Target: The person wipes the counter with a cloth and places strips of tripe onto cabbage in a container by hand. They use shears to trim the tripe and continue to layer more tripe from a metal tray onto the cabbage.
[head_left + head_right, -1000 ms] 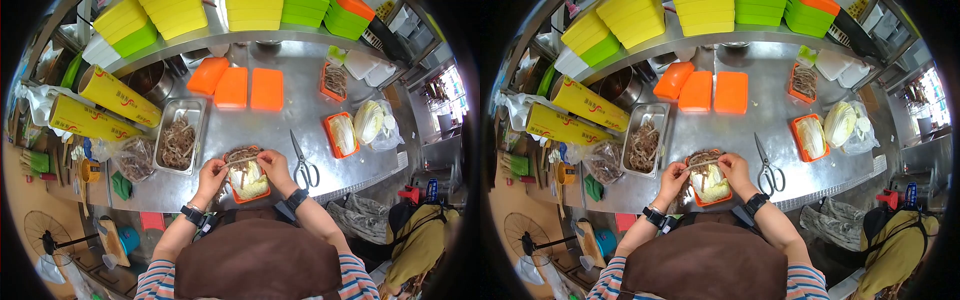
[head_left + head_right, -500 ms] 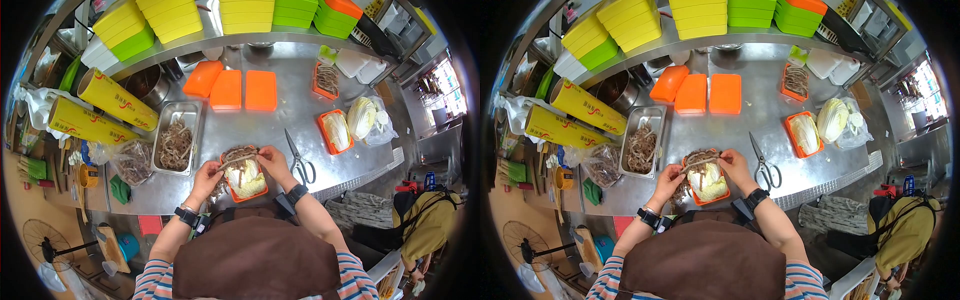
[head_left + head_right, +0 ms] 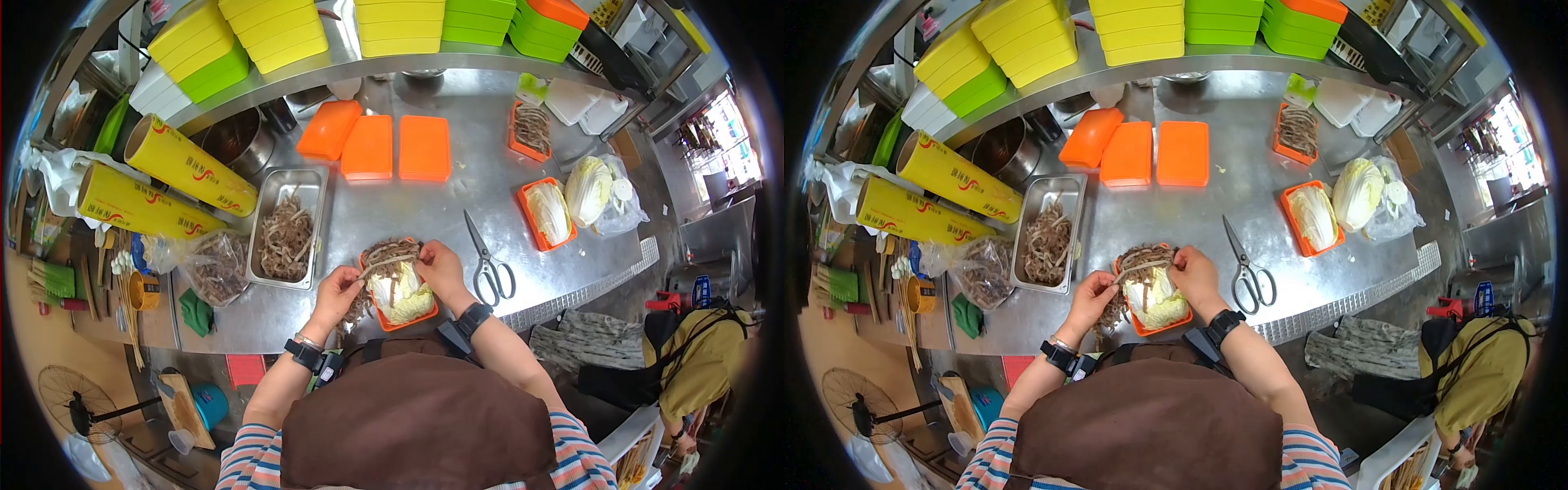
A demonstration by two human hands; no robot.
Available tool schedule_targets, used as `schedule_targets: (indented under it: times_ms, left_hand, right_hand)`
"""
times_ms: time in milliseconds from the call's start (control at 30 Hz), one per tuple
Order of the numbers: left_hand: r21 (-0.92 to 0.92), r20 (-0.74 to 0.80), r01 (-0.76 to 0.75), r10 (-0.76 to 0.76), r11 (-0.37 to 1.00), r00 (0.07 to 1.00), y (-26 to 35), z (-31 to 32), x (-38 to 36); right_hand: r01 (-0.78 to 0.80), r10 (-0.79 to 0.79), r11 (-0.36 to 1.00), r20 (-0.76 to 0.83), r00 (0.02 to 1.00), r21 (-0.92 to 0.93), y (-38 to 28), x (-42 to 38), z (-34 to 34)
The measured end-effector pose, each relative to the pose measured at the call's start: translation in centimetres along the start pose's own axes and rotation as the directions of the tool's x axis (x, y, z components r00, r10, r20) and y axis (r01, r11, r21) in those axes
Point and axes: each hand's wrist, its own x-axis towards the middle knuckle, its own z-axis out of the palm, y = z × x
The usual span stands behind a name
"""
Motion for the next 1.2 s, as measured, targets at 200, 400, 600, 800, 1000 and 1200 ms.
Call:
schedule_targets:
  times_ms: [200,400,600,800,1000,1200]
  left_hand:
    - [-0.003,-0.036,-0.039,0.039,0.999,0.999,-0.2,0.0,0.0]
    - [0.088,-0.078,-0.060,0.066,0.994,0.995,0.9,-0.3,-0.3]
    - [-0.010,-0.083,-0.100,0.098,0.995,0.992,0.7,-0.3,-0.6]
    - [0.094,-0.107,-0.142,0.152,0.985,0.983,0.2,0.0,-0.2]
    - [0.177,-0.149,-0.192,0.219,0.965,0.964,-0.2,0.2,0.0]
    - [0.224,-0.159,-0.167,0.205,0.960,0.966,0.6,0.2,-0.2]
  right_hand:
    - [0.145,-0.187,0.966,-0.193,0.963,-0.215,-0.2,-3.2,-6.6]
    - [0.028,-0.214,0.736,-0.193,0.958,-0.676,5.1,-7.8,-10.9]
    - [-0.066,-0.040,0.863,-0.199,0.979,-0.501,2.8,-6.7,-11.2]
    - [-0.345,0.206,0.908,0.460,0.864,0.240,-8.4,-10.9,-11.5]
    - [-0.574,0.333,0.816,0.758,0.561,0.066,-10.7,-9.8,-6.8]
    - [-0.528,0.417,0.844,0.735,0.534,-0.096,-10.6,-9.2,-4.9]
